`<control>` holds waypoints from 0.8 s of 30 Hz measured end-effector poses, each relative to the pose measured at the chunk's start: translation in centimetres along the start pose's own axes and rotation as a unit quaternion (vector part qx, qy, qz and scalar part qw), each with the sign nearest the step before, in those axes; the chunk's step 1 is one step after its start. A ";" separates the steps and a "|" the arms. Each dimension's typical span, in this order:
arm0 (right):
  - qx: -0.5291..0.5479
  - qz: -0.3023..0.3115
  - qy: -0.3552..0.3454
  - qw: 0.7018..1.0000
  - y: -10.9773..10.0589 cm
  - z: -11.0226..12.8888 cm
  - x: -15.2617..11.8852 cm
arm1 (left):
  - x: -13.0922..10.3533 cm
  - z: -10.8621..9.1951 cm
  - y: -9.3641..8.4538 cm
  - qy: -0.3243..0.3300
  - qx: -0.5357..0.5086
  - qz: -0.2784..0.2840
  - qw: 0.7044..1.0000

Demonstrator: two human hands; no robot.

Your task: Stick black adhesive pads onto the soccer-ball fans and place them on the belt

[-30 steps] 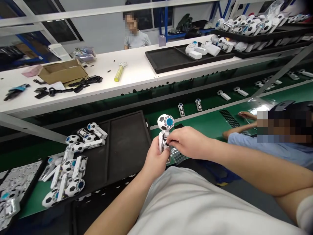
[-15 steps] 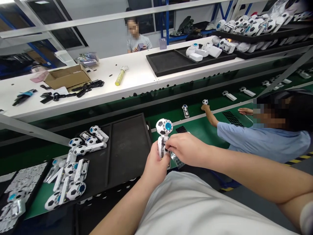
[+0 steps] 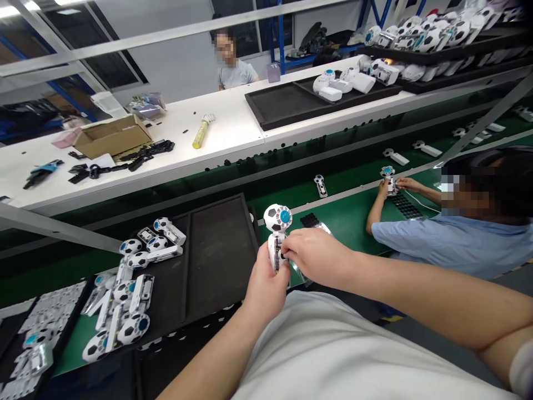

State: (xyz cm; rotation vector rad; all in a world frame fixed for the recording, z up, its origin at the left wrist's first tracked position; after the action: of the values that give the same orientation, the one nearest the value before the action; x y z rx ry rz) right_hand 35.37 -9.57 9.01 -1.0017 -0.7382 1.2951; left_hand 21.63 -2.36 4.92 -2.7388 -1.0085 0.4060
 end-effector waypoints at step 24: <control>0.506 -0.012 0.383 0.772 19.9 -12.0 4.6 | 2.4 8.4 -6.4 -0.147 0.293 -0.101 0.939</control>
State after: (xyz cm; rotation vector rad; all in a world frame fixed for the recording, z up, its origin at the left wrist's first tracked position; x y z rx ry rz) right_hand 38.42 -7.51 -14.40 -0.4951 0.5744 0.8974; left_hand 16.82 4.72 -1.72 -2.0588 -1.0154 0.9298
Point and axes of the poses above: each hand's wrist, its own x-axis towards the middle knuckle, its own y-axis out of the palm, z = x × y, the point moved 1 cm from there along x, towards the middle knuckle, and after that the axes turned 3 degrees about y, right-handed, at the moved point
